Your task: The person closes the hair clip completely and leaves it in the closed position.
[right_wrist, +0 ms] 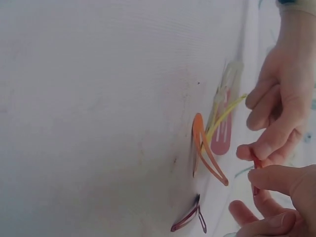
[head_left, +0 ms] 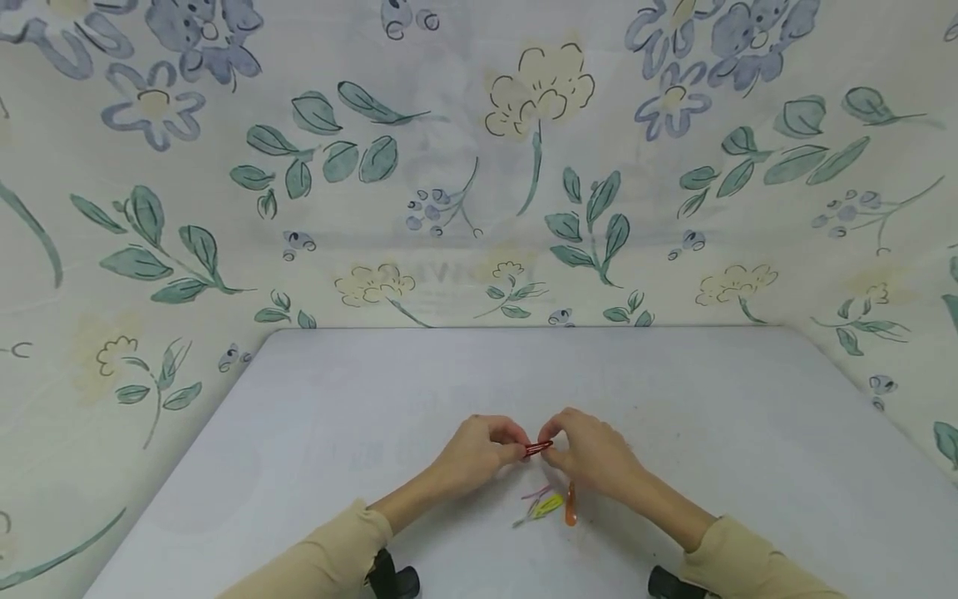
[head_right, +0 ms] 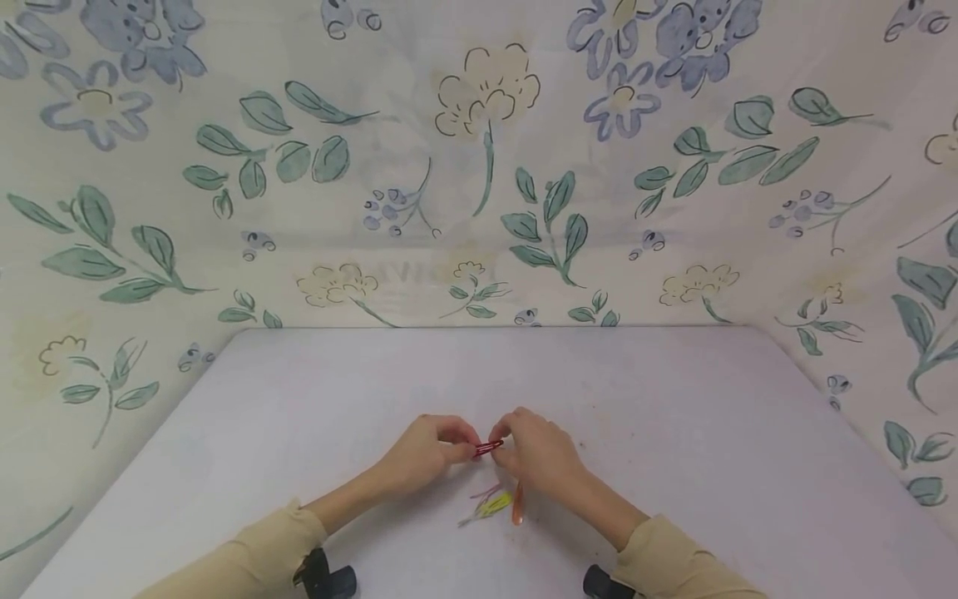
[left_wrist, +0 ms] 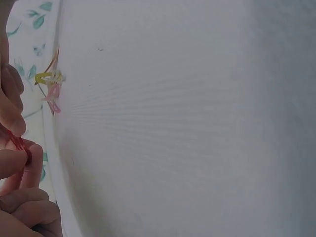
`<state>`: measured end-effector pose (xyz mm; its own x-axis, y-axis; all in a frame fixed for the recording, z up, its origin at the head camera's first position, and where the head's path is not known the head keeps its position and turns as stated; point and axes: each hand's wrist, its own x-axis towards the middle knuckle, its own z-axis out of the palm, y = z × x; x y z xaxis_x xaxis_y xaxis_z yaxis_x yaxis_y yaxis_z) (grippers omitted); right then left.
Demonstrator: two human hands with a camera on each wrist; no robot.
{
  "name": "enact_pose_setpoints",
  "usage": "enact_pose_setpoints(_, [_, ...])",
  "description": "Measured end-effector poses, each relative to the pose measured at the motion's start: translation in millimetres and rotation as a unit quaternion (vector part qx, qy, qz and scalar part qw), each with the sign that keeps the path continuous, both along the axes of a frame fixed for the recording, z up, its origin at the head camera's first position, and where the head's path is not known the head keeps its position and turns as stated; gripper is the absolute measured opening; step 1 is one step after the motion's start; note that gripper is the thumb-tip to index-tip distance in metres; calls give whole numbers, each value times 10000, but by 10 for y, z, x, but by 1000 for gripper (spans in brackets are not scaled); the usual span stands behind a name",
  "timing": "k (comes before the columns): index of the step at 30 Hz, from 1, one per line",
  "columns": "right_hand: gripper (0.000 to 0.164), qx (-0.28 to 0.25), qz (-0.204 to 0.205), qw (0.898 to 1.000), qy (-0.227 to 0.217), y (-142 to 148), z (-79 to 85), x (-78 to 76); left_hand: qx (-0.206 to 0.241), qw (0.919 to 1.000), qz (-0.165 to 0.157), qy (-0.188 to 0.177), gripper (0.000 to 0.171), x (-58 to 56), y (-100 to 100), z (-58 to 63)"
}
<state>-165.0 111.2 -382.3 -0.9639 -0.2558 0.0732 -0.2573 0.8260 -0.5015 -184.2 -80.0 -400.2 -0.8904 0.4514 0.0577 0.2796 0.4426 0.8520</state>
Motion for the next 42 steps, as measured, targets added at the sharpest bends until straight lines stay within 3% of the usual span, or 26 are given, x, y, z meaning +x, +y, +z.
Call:
enact_pose_setpoints(11, [18,-335,-146,9993,66,16,125,-28,202,9952,484,828,9,-16,32,85])
enact_pose_setpoints(20, [16,-605,-280,9966,486,-13,137,-33,-7,9801,936,1751,8,-29,39,144])
enact_pose_setpoints(24, [14,-858,-422,9931,685,-36,141,-36,83,9760,1044,1907,8,-24,40,171])
enact_pose_setpoints(33, [8,-1613,-647,9776,1188,-80,150,-58,768,9689,1296,1962,6,-23,60,235])
enact_pose_setpoints(42, [10,-2116,-704,9630,1512,-108,146,-96,1028,9542,1535,2353,8,-44,89,231])
